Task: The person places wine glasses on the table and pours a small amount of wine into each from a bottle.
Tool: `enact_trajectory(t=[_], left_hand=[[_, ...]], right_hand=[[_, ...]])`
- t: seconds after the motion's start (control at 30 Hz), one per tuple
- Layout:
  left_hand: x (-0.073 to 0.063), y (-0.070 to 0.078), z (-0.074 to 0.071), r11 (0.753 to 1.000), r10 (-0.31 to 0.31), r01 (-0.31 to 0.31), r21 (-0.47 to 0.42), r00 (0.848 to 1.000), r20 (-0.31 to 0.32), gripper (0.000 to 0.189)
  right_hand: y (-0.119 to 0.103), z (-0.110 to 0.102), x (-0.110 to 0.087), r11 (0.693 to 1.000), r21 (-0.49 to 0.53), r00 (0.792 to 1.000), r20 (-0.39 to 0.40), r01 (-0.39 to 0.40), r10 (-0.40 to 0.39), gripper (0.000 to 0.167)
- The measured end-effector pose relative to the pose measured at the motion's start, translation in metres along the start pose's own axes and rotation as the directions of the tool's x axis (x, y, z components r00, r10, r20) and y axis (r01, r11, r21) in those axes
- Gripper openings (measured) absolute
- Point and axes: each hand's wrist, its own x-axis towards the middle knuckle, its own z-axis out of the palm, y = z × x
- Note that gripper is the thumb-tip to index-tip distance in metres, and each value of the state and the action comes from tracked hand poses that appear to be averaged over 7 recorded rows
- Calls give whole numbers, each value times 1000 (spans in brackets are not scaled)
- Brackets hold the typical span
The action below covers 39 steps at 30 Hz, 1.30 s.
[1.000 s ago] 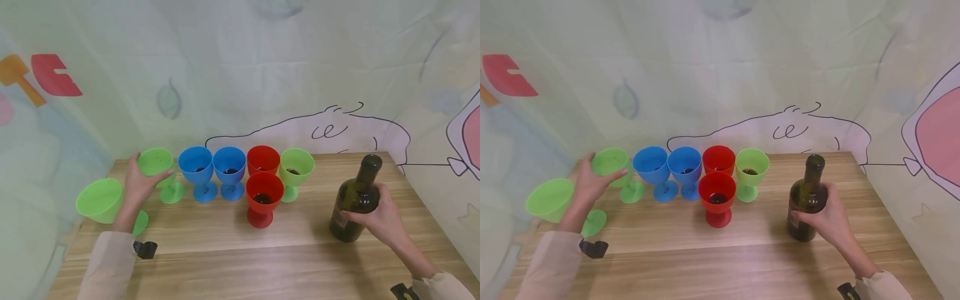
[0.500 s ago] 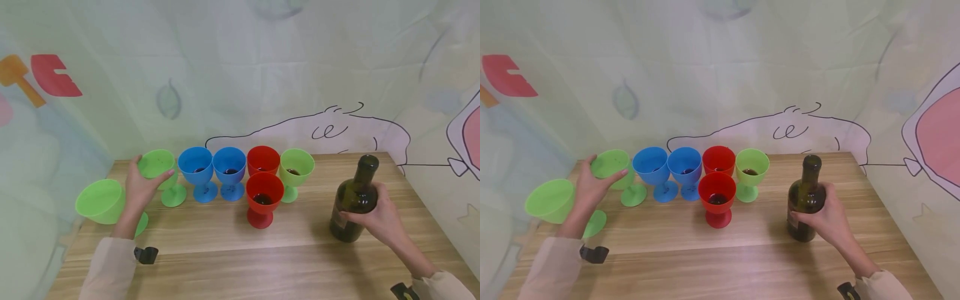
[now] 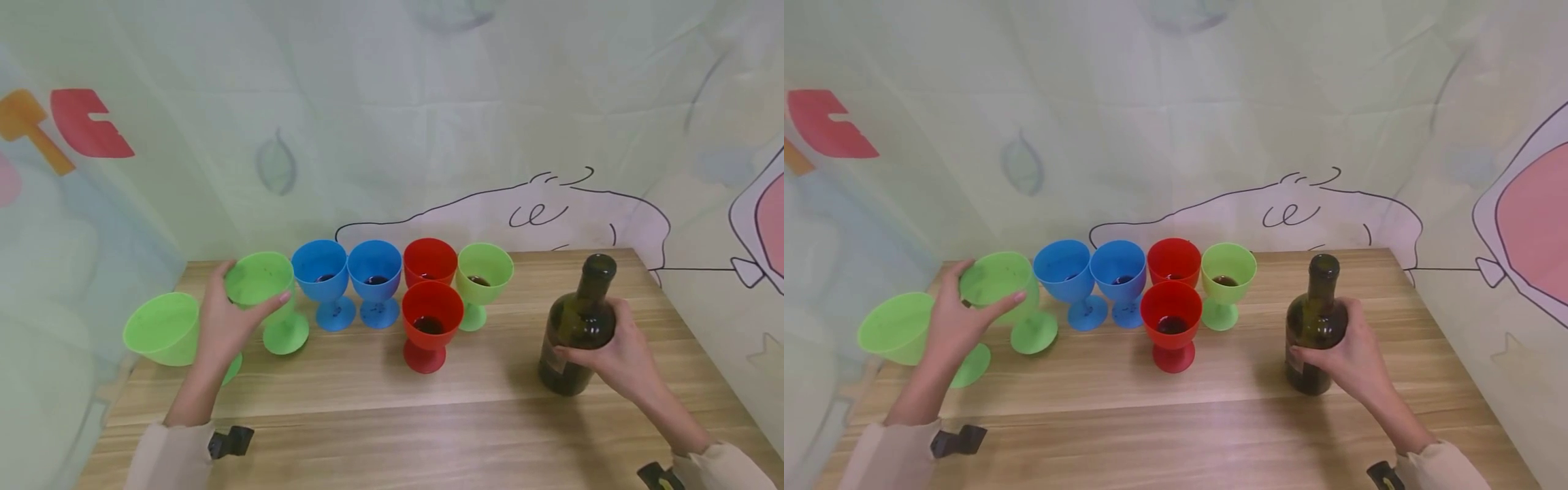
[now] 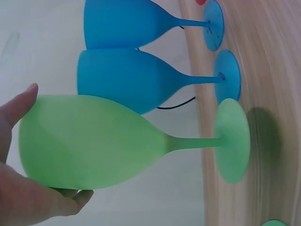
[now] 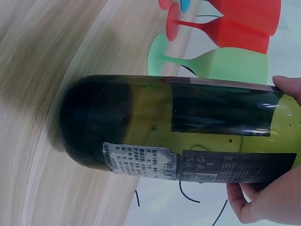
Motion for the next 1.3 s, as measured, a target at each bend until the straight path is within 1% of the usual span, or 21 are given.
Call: enact_trajectory(t=[0.1,0.2,0.37,0.53,0.67,0.7,0.77,0.83,0.93,1.0,1.1,1.2,1.3], left_hand=[[-7,6,0,1000,18,-18,-7,1000,1,97],[-15,12,1,1000,19,-19,5,1000,16,98],[-27,23,7,998,9,-15,67,996,84,101],[-39,33,17,997,40,-50,61,987,154,101],[-46,41,26,993,73,-90,76,976,207,101],[-47,43,29,992,78,-98,83,972,221,102],[-50,47,34,990,89,-114,87,965,245,102],[-52,50,39,989,103,-128,76,958,267,100],[-55,55,47,988,120,-144,62,947,298,97],[-57,58,51,987,131,-155,51,938,320,95],[-59,61,57,984,153,-176,36,924,351,94],[-62,64,62,981,173,-194,18,910,376,94],[-63,65,67,975,201,-223,13,902,382,94]], right_hand=[[0,0,0,1000,-1,1000,0,3,-3,91],[0,0,-1,1000,-3,1000,0,11,-11,91],[-1,2,-2,1000,0,1000,-11,29,-29,91],[-3,3,-2,999,-1,999,-18,50,-50,90],[-8,3,0,996,-23,996,-29,84,-85,89],[-9,4,0,994,-37,994,-37,103,-104,88],[-13,6,1,984,-71,984,-62,164,-168,85],[-17,9,2,963,-125,964,-91,237,-249,81],[-23,13,2,916,-228,926,-113,329,-360,78],[-27,15,2,885,-299,908,-111,357,-404,78],[-35,17,1,843,-382,889,-102,379,-446,78],[-41,19,0,805,-433,871,-84,406,-484,76],[-48,21,0,763,-483,850,-70,430,-523,71]])
